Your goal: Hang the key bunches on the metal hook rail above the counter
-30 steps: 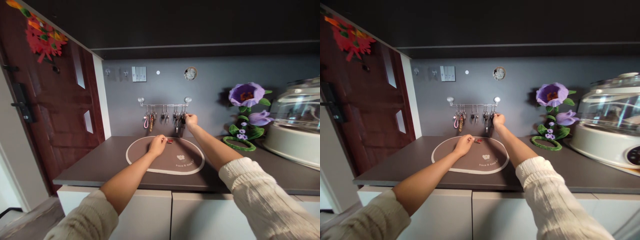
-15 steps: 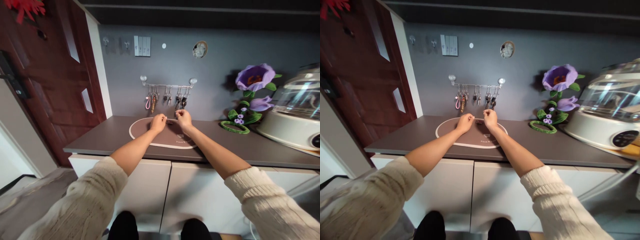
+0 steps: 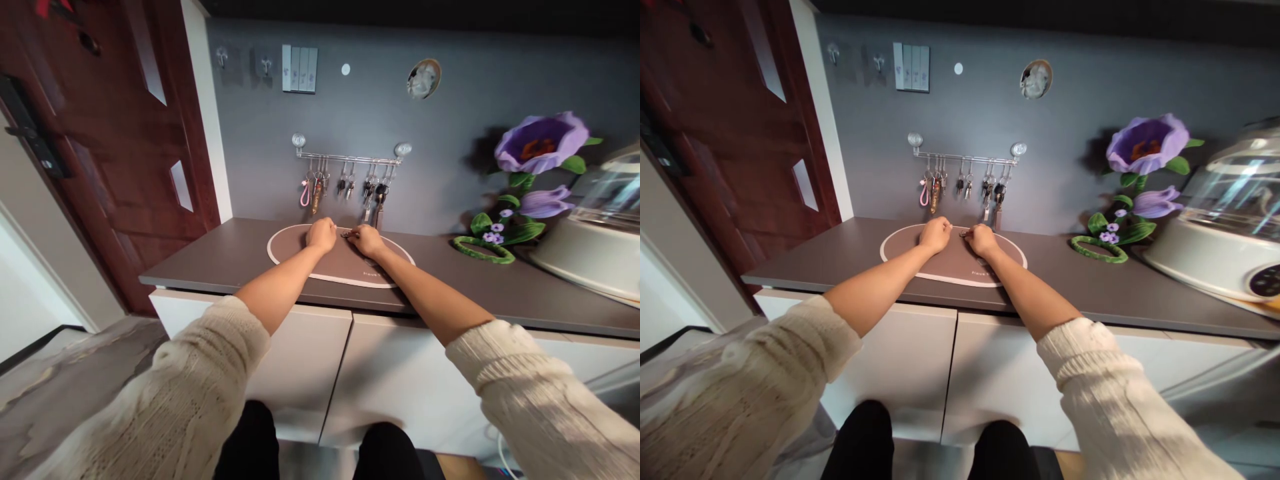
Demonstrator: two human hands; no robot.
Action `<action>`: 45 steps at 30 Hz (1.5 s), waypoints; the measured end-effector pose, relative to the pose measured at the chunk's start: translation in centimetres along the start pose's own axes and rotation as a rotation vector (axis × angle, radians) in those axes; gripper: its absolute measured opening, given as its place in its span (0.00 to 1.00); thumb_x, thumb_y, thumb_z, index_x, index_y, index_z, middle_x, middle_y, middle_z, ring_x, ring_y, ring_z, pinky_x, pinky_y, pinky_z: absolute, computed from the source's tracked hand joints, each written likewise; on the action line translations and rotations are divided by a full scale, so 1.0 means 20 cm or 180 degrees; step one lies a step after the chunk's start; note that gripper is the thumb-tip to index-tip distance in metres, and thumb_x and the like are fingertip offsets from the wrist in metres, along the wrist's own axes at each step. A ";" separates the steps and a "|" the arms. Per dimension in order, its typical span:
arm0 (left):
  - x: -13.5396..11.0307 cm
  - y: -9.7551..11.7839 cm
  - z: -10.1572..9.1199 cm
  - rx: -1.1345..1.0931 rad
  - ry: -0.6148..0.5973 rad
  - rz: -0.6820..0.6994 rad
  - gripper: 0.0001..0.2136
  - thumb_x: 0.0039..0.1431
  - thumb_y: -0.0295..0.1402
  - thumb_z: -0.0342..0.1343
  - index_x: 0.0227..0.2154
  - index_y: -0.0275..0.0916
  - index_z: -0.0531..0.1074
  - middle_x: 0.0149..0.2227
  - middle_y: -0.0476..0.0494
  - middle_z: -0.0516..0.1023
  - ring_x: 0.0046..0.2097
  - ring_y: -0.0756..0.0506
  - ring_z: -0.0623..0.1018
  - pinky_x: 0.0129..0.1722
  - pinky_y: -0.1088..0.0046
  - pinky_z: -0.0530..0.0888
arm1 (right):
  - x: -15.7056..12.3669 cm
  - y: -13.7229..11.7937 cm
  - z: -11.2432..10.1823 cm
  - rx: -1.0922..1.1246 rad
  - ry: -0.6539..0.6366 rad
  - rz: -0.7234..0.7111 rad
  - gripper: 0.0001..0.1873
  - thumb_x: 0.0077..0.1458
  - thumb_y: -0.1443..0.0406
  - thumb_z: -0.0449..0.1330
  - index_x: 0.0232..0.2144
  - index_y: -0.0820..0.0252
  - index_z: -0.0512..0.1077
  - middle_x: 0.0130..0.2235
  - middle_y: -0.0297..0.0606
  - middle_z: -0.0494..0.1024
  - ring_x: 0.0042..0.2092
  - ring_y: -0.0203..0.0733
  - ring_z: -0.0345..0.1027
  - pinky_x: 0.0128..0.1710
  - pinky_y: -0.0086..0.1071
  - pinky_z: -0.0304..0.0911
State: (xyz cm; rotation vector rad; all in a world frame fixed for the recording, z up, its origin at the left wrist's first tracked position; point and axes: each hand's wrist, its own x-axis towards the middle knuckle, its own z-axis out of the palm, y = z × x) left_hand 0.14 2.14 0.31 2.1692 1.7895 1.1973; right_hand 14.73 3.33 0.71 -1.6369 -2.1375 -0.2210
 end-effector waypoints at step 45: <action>-0.03 0.04 -0.04 0.0159 0.0081 0.0906 0.09 0.57 0.30 0.46 0.31 0.39 0.72 0.35 0.42 0.70 0.42 0.46 0.68 0.43 0.71 0.63 | -0.05 -0.04 -0.05 0.0381 0.0770 -0.0619 0.17 0.52 0.68 0.50 0.46 0.63 0.65 0.42 0.46 0.72 0.41 0.41 0.65 0.41 0.29 0.56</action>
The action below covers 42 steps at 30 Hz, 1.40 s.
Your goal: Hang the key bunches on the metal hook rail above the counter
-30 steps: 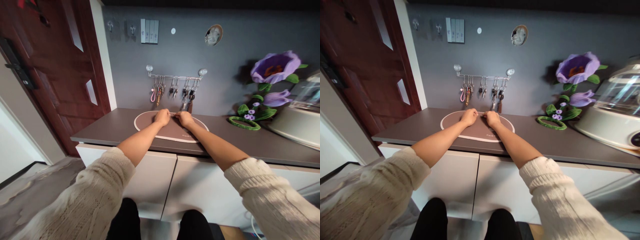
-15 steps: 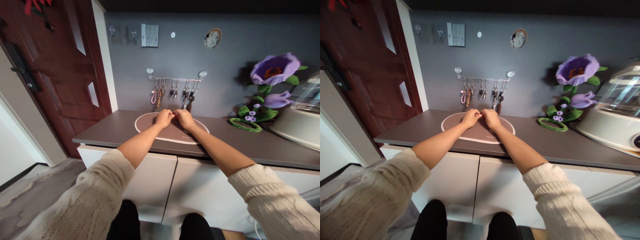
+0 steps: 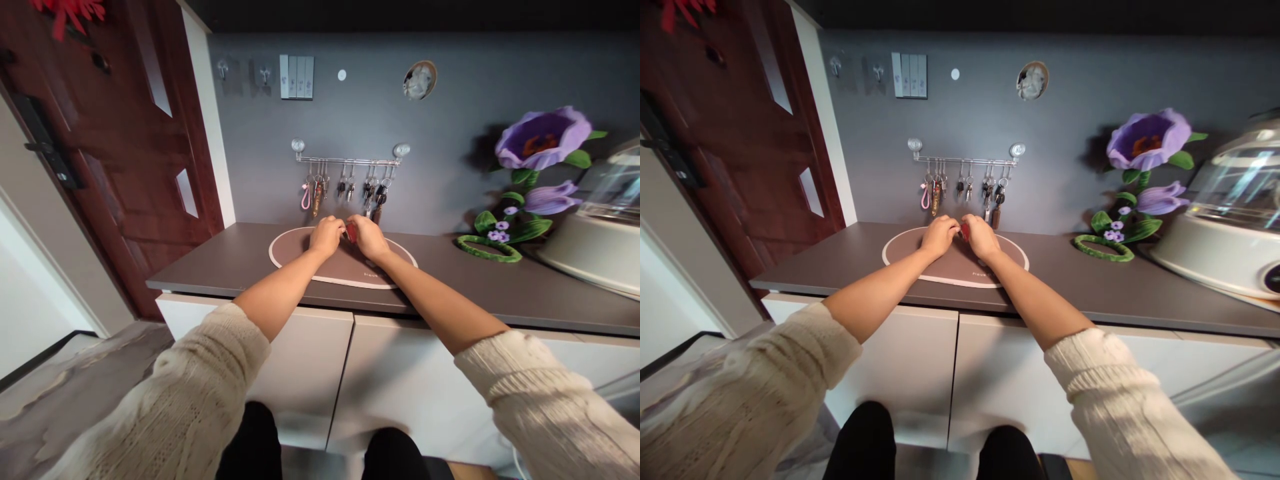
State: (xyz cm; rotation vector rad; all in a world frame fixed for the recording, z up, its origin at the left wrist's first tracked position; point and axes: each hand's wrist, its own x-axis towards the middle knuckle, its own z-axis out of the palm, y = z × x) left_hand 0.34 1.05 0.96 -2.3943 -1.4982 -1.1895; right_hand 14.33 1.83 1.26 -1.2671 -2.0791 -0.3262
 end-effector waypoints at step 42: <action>0.04 -0.04 0.09 -0.2580 0.0643 -0.0462 0.06 0.50 0.30 0.51 0.26 0.34 0.70 0.27 0.47 0.73 0.30 0.51 0.70 0.35 0.75 0.66 | -0.01 -0.03 -0.05 0.1750 0.0316 0.0519 0.11 0.46 0.59 0.55 0.25 0.62 0.69 0.28 0.36 0.73 0.30 0.36 0.63 0.33 0.30 0.57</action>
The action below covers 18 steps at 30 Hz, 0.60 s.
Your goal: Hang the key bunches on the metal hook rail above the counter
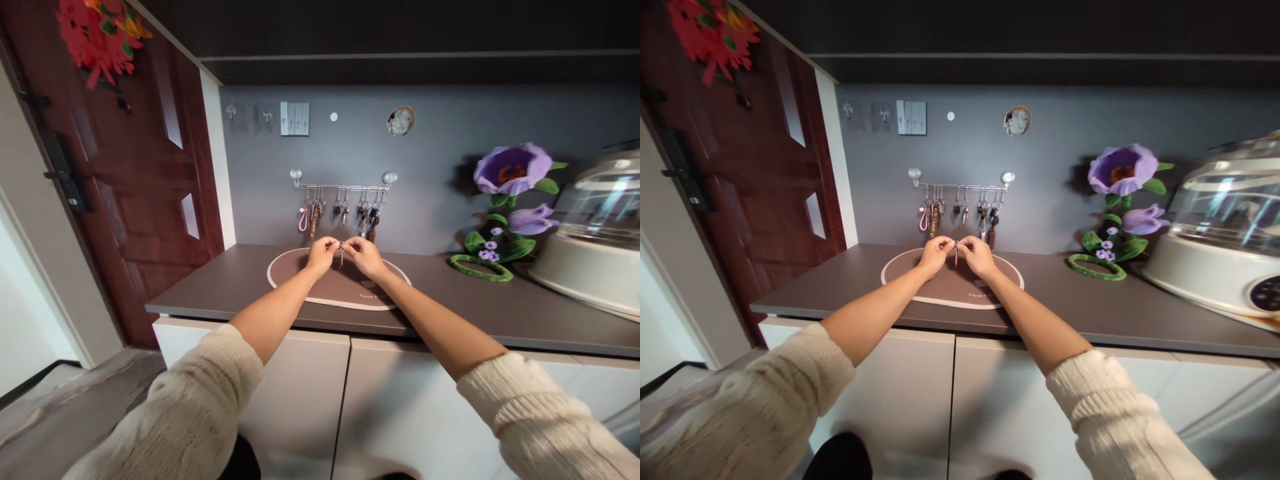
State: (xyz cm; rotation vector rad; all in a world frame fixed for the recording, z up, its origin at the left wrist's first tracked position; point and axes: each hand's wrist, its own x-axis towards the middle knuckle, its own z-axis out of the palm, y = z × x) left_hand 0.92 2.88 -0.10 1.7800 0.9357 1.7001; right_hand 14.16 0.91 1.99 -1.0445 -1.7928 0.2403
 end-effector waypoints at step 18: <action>-0.03 0.00 0.01 0.1624 -0.0484 0.0557 0.09 0.53 0.33 0.48 0.26 0.37 0.72 0.28 0.46 0.71 0.31 0.50 0.68 0.34 0.74 0.64 | 0.08 0.13 -0.10 0.0643 0.0414 0.0000 0.12 0.46 0.57 0.53 0.26 0.61 0.65 0.28 0.35 0.69 0.32 0.36 0.61 0.36 0.32 0.58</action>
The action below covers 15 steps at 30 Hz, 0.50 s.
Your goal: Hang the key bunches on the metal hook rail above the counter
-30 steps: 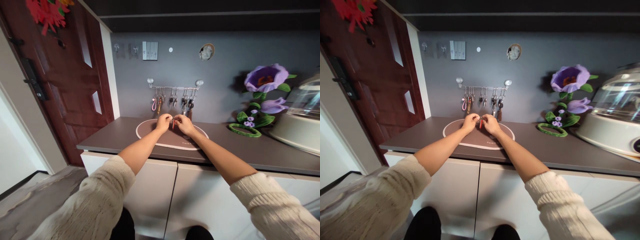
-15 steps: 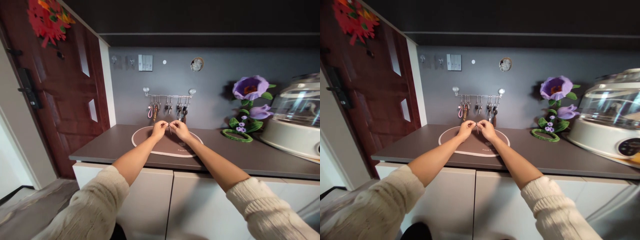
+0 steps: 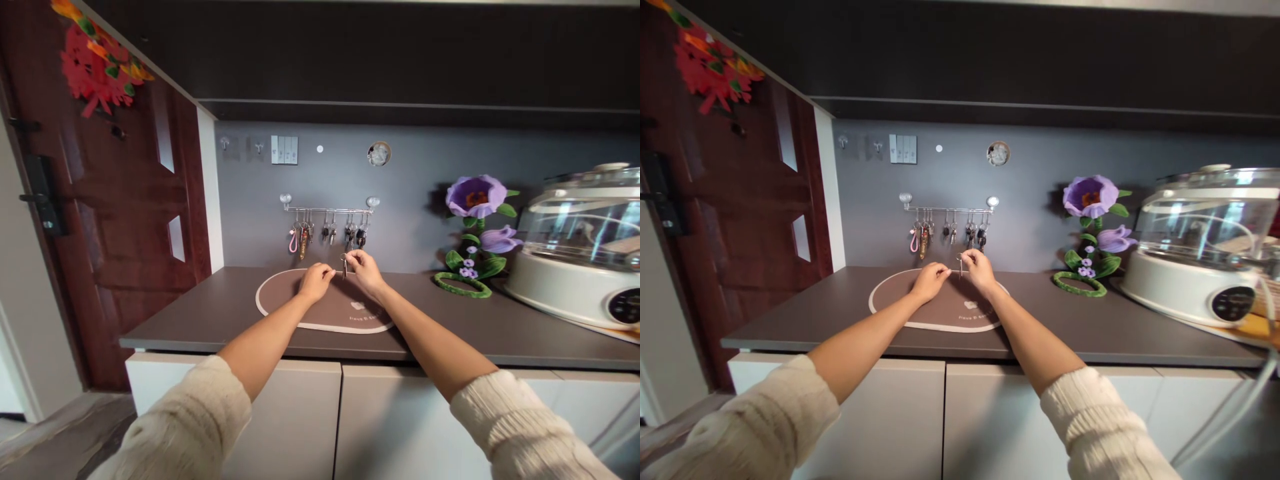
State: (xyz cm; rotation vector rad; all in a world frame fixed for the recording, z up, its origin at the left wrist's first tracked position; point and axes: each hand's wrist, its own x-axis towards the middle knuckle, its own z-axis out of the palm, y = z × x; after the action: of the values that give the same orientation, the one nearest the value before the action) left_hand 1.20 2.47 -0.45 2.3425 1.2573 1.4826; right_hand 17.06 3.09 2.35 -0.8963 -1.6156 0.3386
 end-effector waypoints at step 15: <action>-0.01 0.00 0.02 0.0129 -0.0338 -0.0130 0.10 0.54 0.34 0.47 0.25 0.37 0.72 0.29 0.44 0.73 0.33 0.48 0.70 0.35 0.73 0.64 | 0.43 0.00 -0.24 0.0302 0.0880 0.1039 0.06 0.48 0.68 0.50 0.21 0.61 0.62 0.18 0.31 0.65 0.19 0.29 0.56 0.21 0.26 0.58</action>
State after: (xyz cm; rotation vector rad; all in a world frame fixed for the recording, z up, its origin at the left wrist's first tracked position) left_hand 1.49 2.50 -0.79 2.3710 1.3122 1.3142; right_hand 21.58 8.04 9.71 -1.0848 -1.1904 0.4909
